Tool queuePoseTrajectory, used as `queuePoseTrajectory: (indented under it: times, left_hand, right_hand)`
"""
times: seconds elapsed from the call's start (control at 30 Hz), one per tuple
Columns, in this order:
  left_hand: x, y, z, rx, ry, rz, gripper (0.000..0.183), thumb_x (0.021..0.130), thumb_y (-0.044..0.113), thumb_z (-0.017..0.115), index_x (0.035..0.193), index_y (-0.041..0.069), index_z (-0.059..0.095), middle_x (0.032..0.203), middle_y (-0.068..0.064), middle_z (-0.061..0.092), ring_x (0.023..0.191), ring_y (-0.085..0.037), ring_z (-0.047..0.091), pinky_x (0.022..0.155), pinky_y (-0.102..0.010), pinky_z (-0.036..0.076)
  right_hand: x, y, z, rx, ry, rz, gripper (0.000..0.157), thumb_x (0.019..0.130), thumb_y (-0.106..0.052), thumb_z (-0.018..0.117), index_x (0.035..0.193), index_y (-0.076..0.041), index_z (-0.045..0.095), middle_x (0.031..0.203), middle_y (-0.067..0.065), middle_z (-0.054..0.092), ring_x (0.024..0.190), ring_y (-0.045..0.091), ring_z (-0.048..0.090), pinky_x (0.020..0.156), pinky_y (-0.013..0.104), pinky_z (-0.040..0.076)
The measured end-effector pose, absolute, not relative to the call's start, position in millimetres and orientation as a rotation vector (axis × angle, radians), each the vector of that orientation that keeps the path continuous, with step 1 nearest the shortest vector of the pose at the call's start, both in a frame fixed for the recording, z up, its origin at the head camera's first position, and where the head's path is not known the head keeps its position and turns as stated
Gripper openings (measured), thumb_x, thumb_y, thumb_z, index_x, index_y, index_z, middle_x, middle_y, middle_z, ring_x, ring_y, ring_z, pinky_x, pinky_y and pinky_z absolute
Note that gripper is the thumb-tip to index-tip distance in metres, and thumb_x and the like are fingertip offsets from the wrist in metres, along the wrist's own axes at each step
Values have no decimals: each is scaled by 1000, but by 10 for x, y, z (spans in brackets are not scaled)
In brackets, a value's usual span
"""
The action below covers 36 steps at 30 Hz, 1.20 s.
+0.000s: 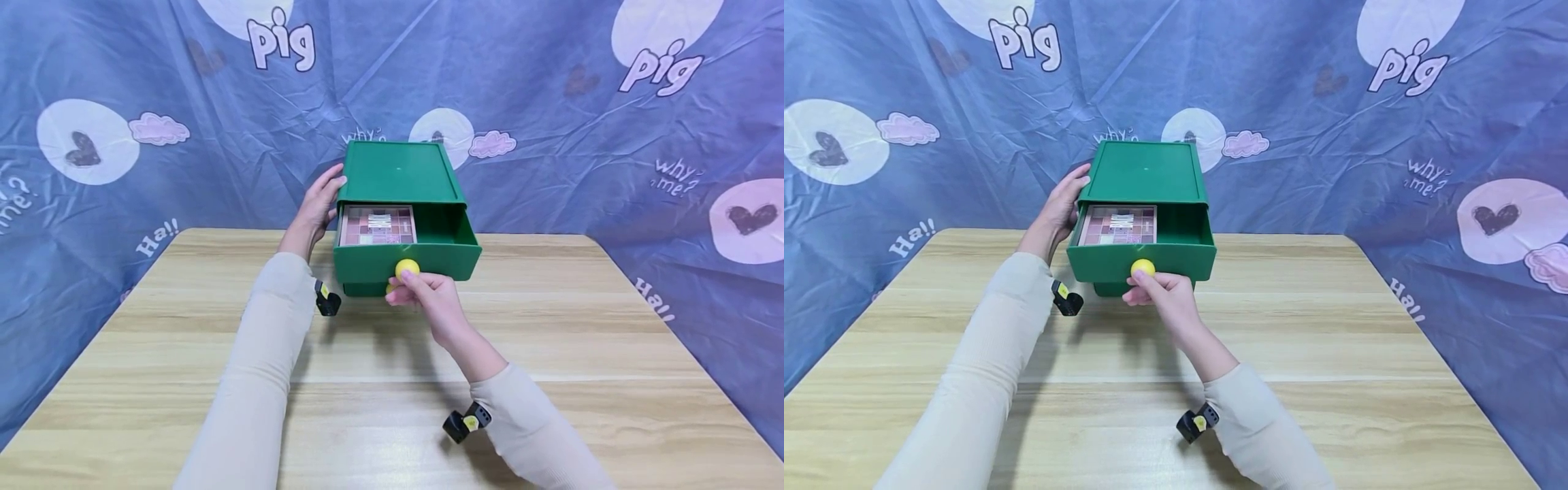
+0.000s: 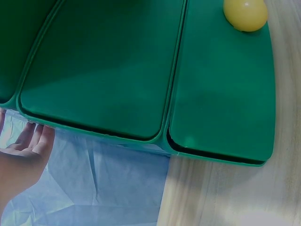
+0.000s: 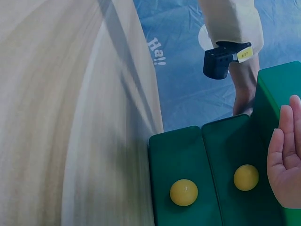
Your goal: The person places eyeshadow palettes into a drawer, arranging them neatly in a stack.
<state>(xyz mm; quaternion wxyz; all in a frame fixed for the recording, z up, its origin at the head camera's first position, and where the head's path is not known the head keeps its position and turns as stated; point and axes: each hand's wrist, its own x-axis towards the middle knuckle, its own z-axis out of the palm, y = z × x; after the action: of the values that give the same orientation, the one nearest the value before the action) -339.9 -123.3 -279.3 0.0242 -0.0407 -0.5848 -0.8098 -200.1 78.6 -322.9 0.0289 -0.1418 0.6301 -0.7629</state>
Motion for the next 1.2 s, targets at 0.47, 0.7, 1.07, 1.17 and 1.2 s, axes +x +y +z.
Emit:
queuePoseTrajectory:
  times: [0.47, 0.7, 1.07, 1.17, 1.2]
  left_hand:
    - [-3389, -1245, -2792, -119, -1839, -2487, 49, 83, 21, 54, 130, 20, 41, 124, -7, 45, 108, -19, 45, 87, -37, 34]
    - [-3384, -1247, -2796, -131, -1839, -2482, 49, 82, 22, 55, 129, 21, 42, 122, -7, 47, 107, -18, 46, 85, -37, 35]
    - [-3385, -1241, -2806, -138, -1818, -2498, 48, 82, 22, 55, 129, 20, 43, 120, -7, 47, 106, -18, 45, 84, -36, 34]
    - [-3383, -1239, -2807, -139, -1816, -2499, 48, 82, 22, 55, 129, 20, 43, 118, -7, 48, 106, -18, 45, 84, -36, 34]
    - [-3382, -1238, -2807, -139, -1816, -2499, 48, 82, 22, 55, 129, 20, 43, 117, -7, 48, 106, -18, 46, 84, -36, 34]
  right_hand:
    - [-2321, 714, -3321, -476, 1997, -2414, 42, 83, -31, 56, 86, 11, 62, 65, 8, 63, 64, 19, 61, 66, 35, 47]
    - [-2763, 731, -3689, -494, 2045, -2398, 37, 85, -29, 53, 88, 6, 64, 73, 16, 63, 66, 28, 61, 66, 37, 47]
    - [-3521, 737, -4313, -474, 2101, -2465, 41, 81, -41, 54, 87, -2, 66, 73, 18, 63, 63, 34, 60, 60, 41, 47]
    - [-3532, 724, -4279, -454, 2141, -2443, 43, 81, -44, 53, 86, -3, 66, 73, 17, 63, 64, 34, 60, 61, 40, 47]
    - [-3527, 719, -4256, -449, 2146, -2439, 43, 81, -44, 53, 86, -3, 66, 73, 17, 63, 64, 33, 60, 61, 40, 47]
